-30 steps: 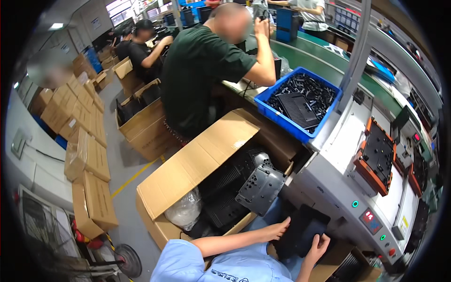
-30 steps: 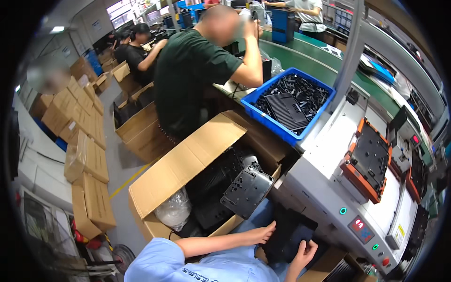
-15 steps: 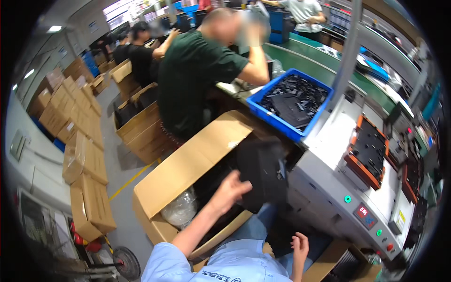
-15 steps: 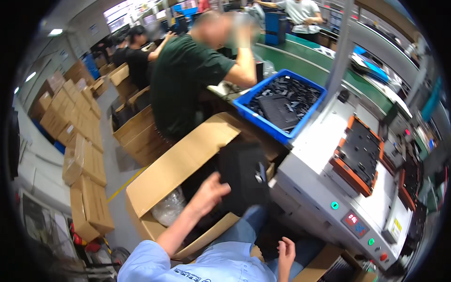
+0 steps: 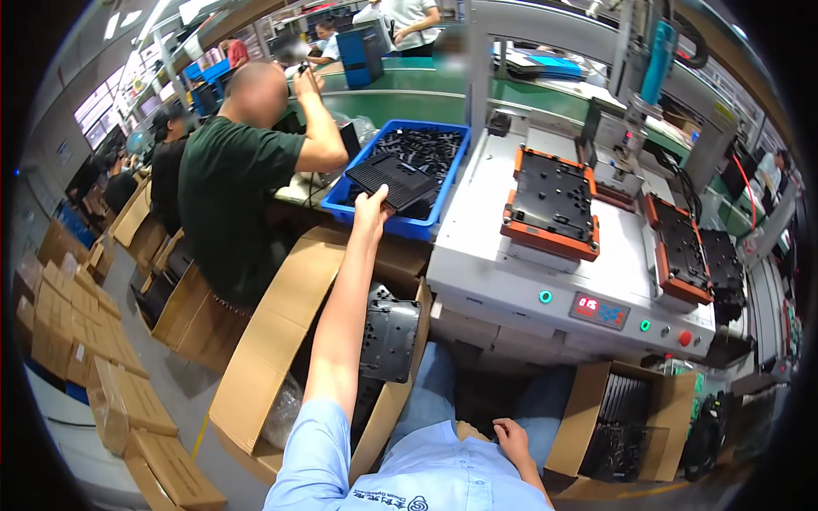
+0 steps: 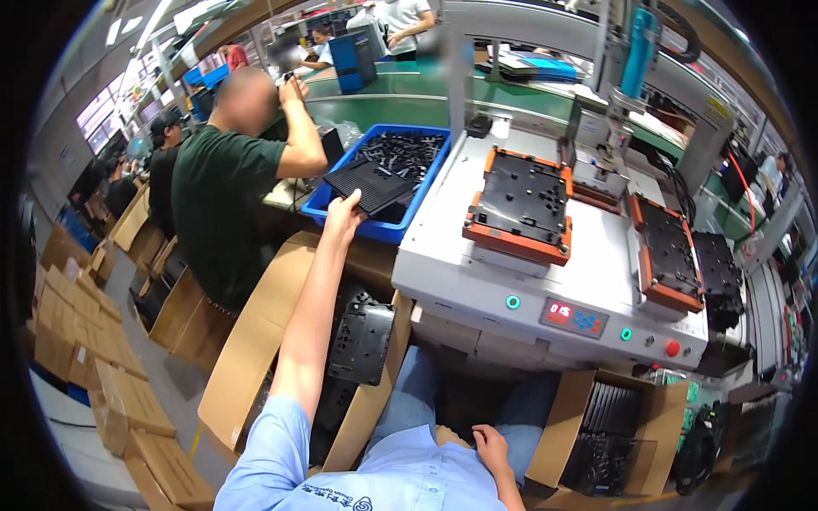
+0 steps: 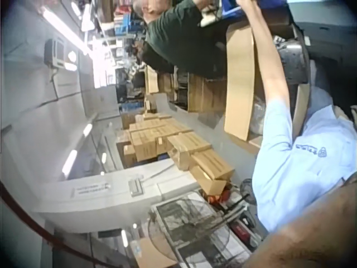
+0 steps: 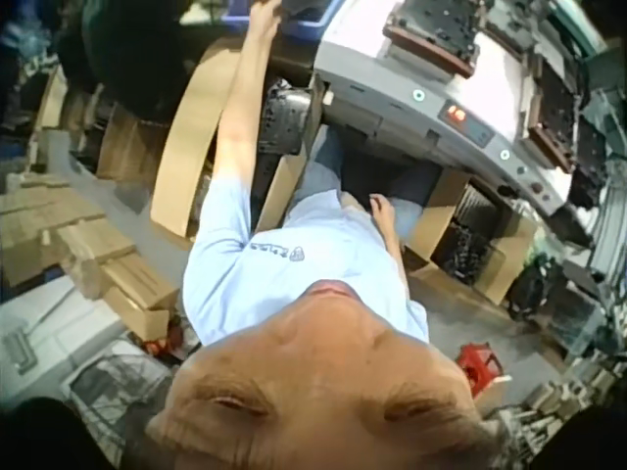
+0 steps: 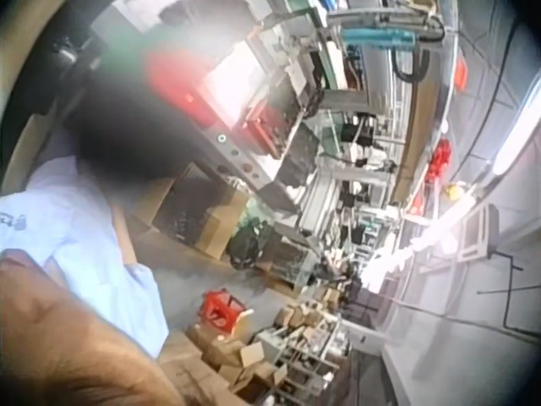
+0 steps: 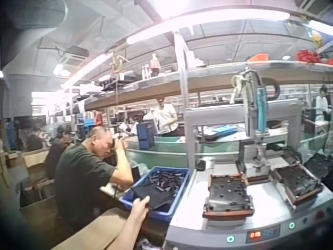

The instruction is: Inspecting electronic enclosure components and loading them into a press machine for assembly.

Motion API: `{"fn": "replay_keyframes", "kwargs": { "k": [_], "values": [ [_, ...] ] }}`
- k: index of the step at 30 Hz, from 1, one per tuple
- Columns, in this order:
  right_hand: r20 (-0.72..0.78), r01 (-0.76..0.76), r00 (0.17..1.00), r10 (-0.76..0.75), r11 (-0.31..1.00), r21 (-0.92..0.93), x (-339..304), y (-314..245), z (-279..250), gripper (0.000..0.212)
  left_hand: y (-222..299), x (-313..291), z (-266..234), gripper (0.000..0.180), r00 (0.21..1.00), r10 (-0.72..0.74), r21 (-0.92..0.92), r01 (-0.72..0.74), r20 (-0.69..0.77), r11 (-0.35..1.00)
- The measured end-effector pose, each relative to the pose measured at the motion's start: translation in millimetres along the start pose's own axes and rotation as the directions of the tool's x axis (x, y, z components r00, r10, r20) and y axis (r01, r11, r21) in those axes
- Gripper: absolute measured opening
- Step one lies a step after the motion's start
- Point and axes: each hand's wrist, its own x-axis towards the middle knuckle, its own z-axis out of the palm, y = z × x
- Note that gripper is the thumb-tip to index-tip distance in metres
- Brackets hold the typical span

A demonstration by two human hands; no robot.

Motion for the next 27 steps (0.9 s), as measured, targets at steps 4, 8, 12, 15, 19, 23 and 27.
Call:
{"fn": "replay_keyframes", "kwargs": {
  "k": [4,8,12,15,19,23,27],
  "values": [
    [-0.011,0.01,1.0,-0.01,1.0,-0.003,2.0,2.0,-0.3,0.017,-21.7,32.0,5.8,0.024,0.998,-0.042,0.023,0.043,-0.051,0.999],
    [0.014,0.048,0.999,-0.048,0.999,0.008,7.4,-3.5,1.9,0.016,-4.8,41.3,-22.0,0.038,0.988,0.129,0.607,-0.054,-0.08,0.793],
    [-0.044,-0.038,0.998,0.037,0.999,-0.029,-0.8,2.9,-5.6,0.016,-8.9,-68.3,31.0,0.05,0.918,0.288,0.792,-0.383,0.271,0.476],
    [-0.062,-0.078,0.995,0.076,0.996,-0.045,0.0,-1.4,-4.3,0.018,-19.3,-163.3,2.7,0.034,0.847,0.323,0.794,-0.517,0.422,0.321],
    [0.02,-0.015,1.0,0.015,1.0,-0.008,1.6,0.1,-0.1,0.019,-35.4,-277.3,-60.6,0.038,0.973,0.061,0.944,-0.232,0.224,0.233],
    [0.005,0.04,0.999,-0.041,0.995,0.089,14.8,-23.0,-17.4,0.019,-18.1,-344.3,-67.8,0.073,0.948,-0.226,0.969,-0.242,0.226,-0.045],
    [-0.138,0.164,0.98,-0.142,0.973,0.162,19.9,-69.4,-85.1,0.019,-37.4,-354.7,-52.9,0.073,0.936,-0.226,0.925,-0.317,0.27,-0.21]
  ]
}}
